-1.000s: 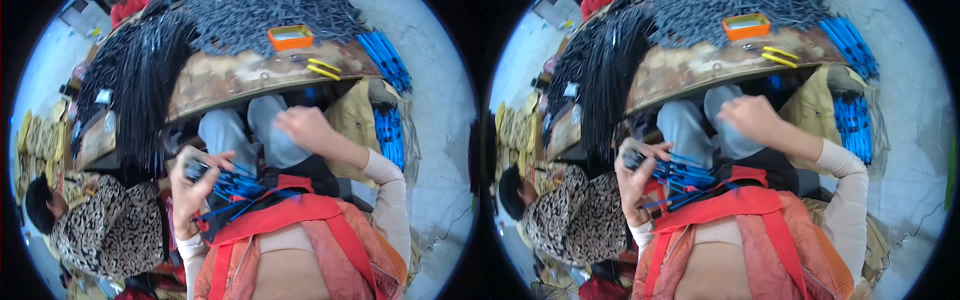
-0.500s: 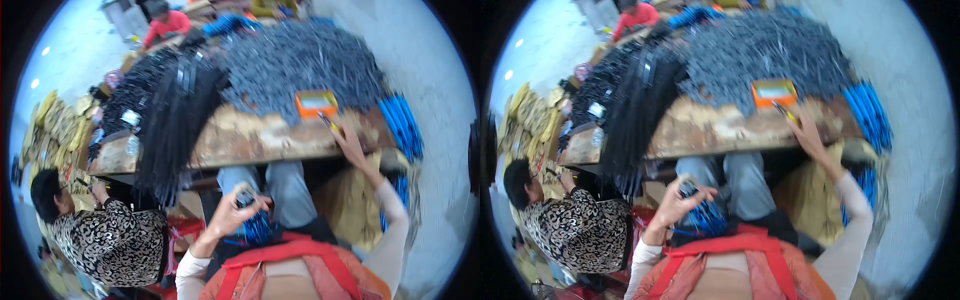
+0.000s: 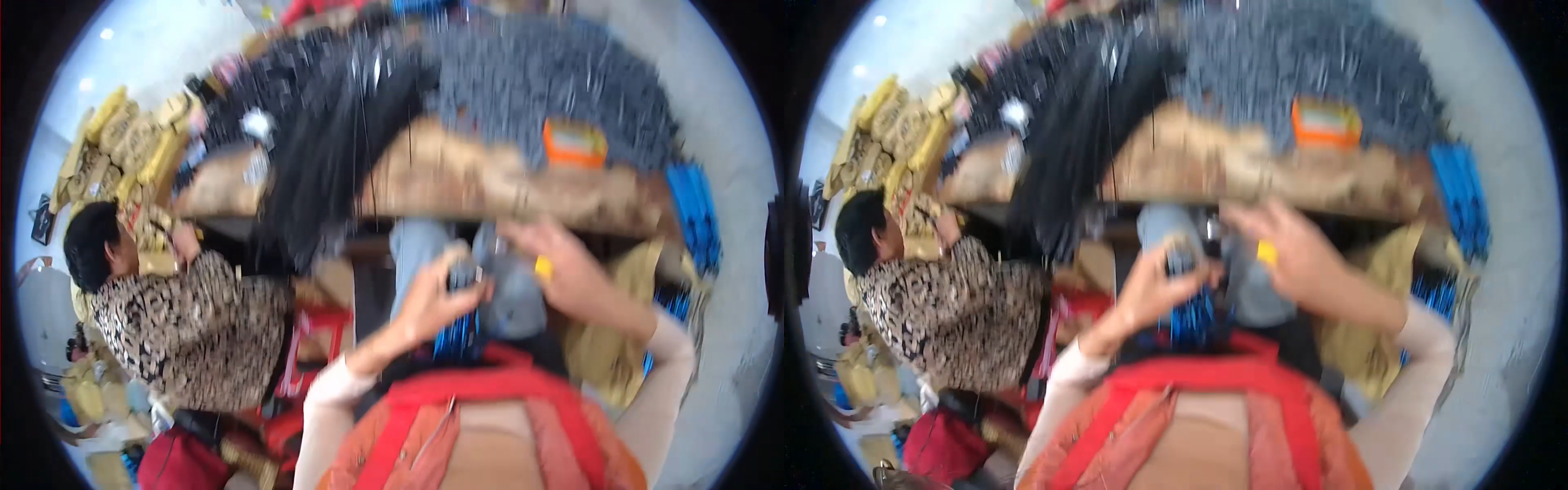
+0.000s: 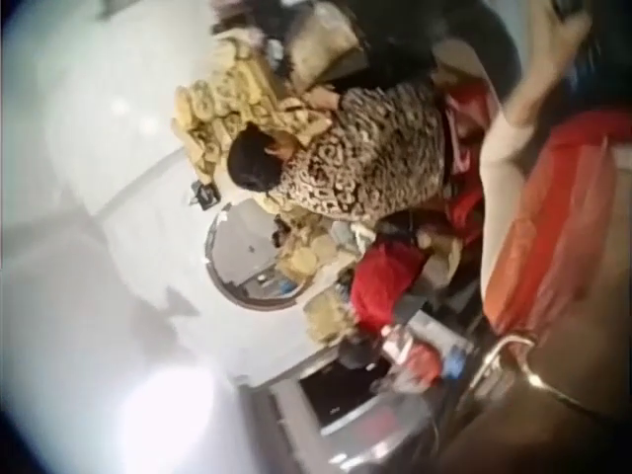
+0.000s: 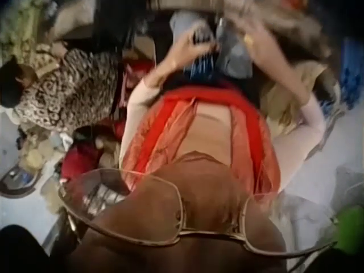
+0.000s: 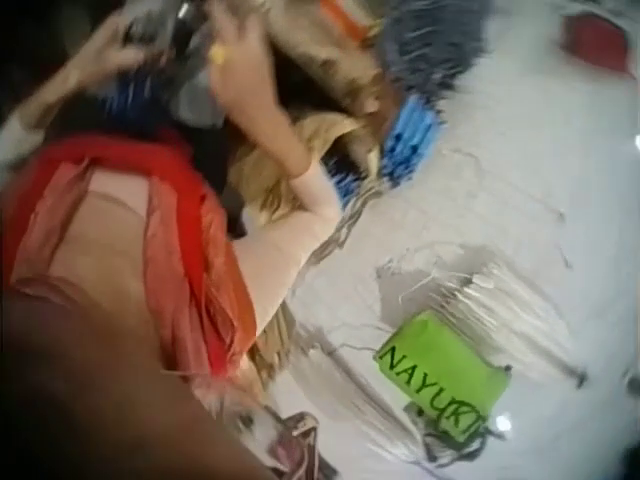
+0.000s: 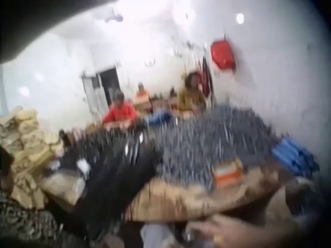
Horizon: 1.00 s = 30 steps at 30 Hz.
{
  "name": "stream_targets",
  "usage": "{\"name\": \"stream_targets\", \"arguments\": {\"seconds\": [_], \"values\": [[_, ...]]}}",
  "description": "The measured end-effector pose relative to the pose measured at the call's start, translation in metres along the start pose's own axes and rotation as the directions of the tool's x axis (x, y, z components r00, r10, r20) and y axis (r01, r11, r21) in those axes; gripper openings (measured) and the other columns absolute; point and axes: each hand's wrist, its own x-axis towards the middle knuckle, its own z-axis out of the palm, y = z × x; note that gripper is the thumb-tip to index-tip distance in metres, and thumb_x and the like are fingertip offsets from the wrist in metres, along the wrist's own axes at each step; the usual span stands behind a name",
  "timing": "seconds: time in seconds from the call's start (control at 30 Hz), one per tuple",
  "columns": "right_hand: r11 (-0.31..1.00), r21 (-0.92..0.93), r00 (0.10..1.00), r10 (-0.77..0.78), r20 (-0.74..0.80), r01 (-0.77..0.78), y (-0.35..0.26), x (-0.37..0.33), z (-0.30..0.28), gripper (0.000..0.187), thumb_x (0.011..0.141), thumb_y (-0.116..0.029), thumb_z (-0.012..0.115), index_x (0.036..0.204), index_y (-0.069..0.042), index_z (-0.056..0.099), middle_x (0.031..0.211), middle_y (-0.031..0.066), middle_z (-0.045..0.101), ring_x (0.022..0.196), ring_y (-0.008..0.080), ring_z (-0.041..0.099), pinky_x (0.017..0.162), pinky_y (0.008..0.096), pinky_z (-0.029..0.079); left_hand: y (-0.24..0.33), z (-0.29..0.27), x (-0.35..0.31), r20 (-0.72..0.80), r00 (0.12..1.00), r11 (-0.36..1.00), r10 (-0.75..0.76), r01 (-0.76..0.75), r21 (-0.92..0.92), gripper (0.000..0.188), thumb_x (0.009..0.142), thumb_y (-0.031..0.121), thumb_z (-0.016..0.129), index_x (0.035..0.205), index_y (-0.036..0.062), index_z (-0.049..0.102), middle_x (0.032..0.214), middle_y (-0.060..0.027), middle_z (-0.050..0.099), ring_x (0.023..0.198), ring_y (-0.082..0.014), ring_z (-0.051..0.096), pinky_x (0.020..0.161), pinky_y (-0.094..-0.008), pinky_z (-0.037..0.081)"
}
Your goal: Assembling and bundling blue plastic marker components at a production workbench.
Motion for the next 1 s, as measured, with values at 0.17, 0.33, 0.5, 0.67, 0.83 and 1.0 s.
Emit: {"name": "stream_targets", "arguments": {"seconds": [0.17, 0.33, 0.5, 0.67, 0.83, 1.0], "values": [[0.986, -0.159, 0.996, -0.058, -0.065, 0.047, -0.013, 0.003, 0.013, 0.066, 0.077, 0.004, 0.057, 0.139, -0.017, 0.052, 0.123, 0.0187, 0.051, 0.111, 0.038, 0.053, 0.097, 0.0414, 0.045, 0.002, -0.006, -0.009, -0.093, 0.996, 0.972, 0.012, -0.034, -0.233, 0.01, 0.085, 0.004, 0.066, 0.085, 0.0032, 0.055, 0.076, -0.0029, 0.067, 0.074, -0.0057, 0.061, 0.065, -0.0229, 0.047], [0.869, -0.46, 0.969, -0.237, -0.07, 0.179, -0.017, 0.006, 0.026, 0.063, 0.078, 0.003, 0.059, 0.136, -0.02, 0.056, 0.126, 0.0169, 0.05, 0.112, 0.0348, 0.053, 0.098, 0.0425, 0.045, -0.008, -0.008, -0.019, -0.086, 0.996, 0.984, -0.008, -0.007, -0.177, 0.009, 0.085, 0.003, 0.065, 0.086, 0.003, 0.056, 0.077, -0.0036, 0.068, 0.077, -0.0061, 0.064, 0.066, -0.023, 0.048], [0.716, -0.663, 0.937, -0.345, -0.061, 0.22, -0.026, 0.006, 0.023, 0.06, 0.079, -0.001, 0.063, 0.134, -0.024, 0.059, 0.126, 0.0142, 0.05, 0.114, 0.0328, 0.053, 0.097, 0.0422, 0.045, -0.007, -0.006, -0.028, -0.1, 0.995, 0.983, -0.011, -0.008, -0.186, 0.01, 0.083, 0.002, 0.066, 0.087, 0.0026, 0.057, 0.077, -0.0034, 0.068, 0.077, -0.0063, 0.064, 0.065, -0.0232, 0.048], [0.596, -0.785, 0.903, -0.414, -0.118, 0.17, -0.018, 0.005, 0.031, 0.064, 0.077, 0.0, 0.064, 0.134, -0.029, 0.059, 0.12, 0.0121, 0.05, 0.112, 0.03, 0.054, 0.096, 0.0399, 0.045, -0.013, -0.004, -0.027, -0.121, 0.992, 0.979, 0.022, -0.046, -0.197, 0.01, 0.08, 0.002, 0.066, 0.085, 0.0022, 0.057, 0.075, -0.0031, 0.067, 0.075, -0.0066, 0.065, 0.064, -0.0233, 0.048], [0.549, -0.814, 0.912, -0.407, -0.062, 0.189, -0.017, 0.003, 0.025, 0.063, 0.075, -0.004, 0.064, 0.134, -0.026, 0.059, 0.105, 0.01, 0.05, 0.096, 0.0253, 0.054, 0.081, 0.0354, 0.047, -0.007, -0.007, -0.024, -0.097, 0.994, 0.98, -0.058, 0.038, -0.194, 0.011, 0.08, 0.002, 0.066, 0.085, 0.0031, 0.057, 0.075, -0.0029, 0.068, 0.077, -0.0053, 0.063, 0.066, -0.0234, 0.048], [0.637, -0.698, 0.91, -0.412, 0.049, 0.326, -0.012, 0.0, 0.0, 0.053, 0.073, -0.01, 0.065, 0.126, -0.017, 0.063, 0.079, 0.0046, 0.05, 0.071, 0.0214, 0.053, 0.066, 0.0324, 0.045, 0.0, -0.005, -0.021, -0.041, 0.999, 0.993, -0.03, 0.025, -0.115, 0.011, 0.079, 0.003, 0.067, 0.085, 0.0033, 0.058, 0.076, -0.0032, 0.069, 0.074, -0.0042, 0.06, 0.067, -0.0241, 0.048]]}}
